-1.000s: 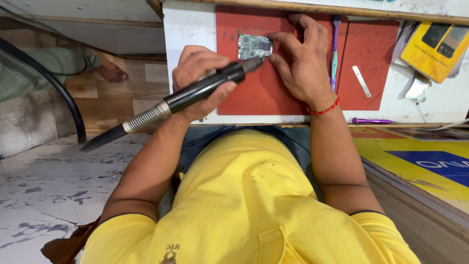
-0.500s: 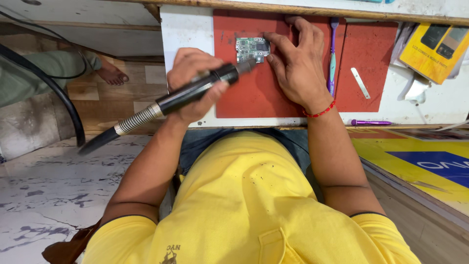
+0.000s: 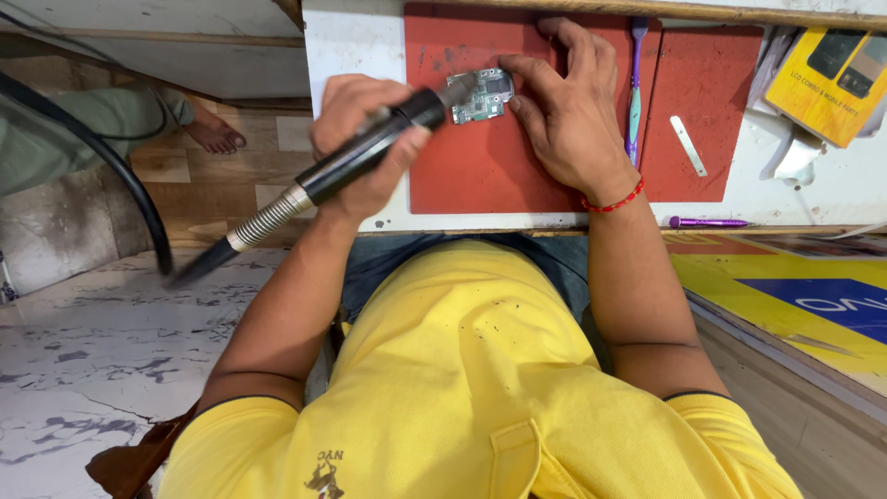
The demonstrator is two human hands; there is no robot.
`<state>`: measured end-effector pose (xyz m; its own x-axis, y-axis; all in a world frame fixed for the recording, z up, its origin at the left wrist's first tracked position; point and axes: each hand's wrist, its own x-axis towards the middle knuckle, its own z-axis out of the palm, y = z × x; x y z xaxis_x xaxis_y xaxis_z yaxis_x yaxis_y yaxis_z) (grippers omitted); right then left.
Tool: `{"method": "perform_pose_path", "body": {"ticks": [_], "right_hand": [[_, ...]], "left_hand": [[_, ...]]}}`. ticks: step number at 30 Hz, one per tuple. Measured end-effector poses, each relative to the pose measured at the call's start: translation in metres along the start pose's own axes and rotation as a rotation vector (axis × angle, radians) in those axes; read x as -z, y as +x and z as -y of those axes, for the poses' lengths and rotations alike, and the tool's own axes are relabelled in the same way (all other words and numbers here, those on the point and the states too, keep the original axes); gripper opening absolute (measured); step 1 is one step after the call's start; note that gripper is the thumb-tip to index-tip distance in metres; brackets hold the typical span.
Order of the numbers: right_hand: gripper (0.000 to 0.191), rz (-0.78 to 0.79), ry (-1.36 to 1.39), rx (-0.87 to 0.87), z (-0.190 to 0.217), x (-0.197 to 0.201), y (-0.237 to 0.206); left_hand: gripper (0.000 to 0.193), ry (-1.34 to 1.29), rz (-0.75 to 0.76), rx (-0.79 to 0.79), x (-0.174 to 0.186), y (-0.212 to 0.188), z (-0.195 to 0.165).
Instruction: The person cleans a small circuit board with a toothbrush and then uses a hot air gun to heat the board. The person holds the board with one hand while applying the tool with the other.
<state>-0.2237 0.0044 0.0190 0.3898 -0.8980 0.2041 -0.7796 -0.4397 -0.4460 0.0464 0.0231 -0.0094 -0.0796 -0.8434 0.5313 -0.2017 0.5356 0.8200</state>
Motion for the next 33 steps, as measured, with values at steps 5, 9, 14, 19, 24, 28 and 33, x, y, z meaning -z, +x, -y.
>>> {"method": "perform_pose_path", "body": {"ticks": [5,9,14,19,24,28,33], "right_hand": [[0.040,-0.010,0.027,-0.015,0.000,-0.001,0.000],[0.034,-0.006,0.013,-0.017,0.000,-0.001,0.000],[0.038,-0.004,0.024,-0.027,-0.001,0.000,0.000],[0.039,-0.016,0.010,-0.016,0.000,0.000,0.000],[0.038,-0.009,0.020,-0.023,0.000,0.000,0.001],[0.039,-0.001,0.012,-0.020,-0.001,-0.001,0.000],[0.039,-0.005,0.014,-0.017,-0.001,0.000,0.000]], "left_hand": [[0.030,-0.004,0.020,-0.054,-0.005,-0.004,0.007],[0.028,-0.007,-0.025,0.008,-0.007,-0.003,0.008],[0.034,-0.013,0.024,-0.053,-0.004,0.000,0.001],[0.031,-0.005,0.097,-0.101,-0.005,-0.001,0.005],[0.031,-0.022,0.061,-0.050,-0.006,-0.005,0.013],[0.031,-0.009,0.051,-0.105,-0.006,-0.006,0.009],[0.028,0.015,0.058,-0.097,-0.003,-0.003,0.002]]}}
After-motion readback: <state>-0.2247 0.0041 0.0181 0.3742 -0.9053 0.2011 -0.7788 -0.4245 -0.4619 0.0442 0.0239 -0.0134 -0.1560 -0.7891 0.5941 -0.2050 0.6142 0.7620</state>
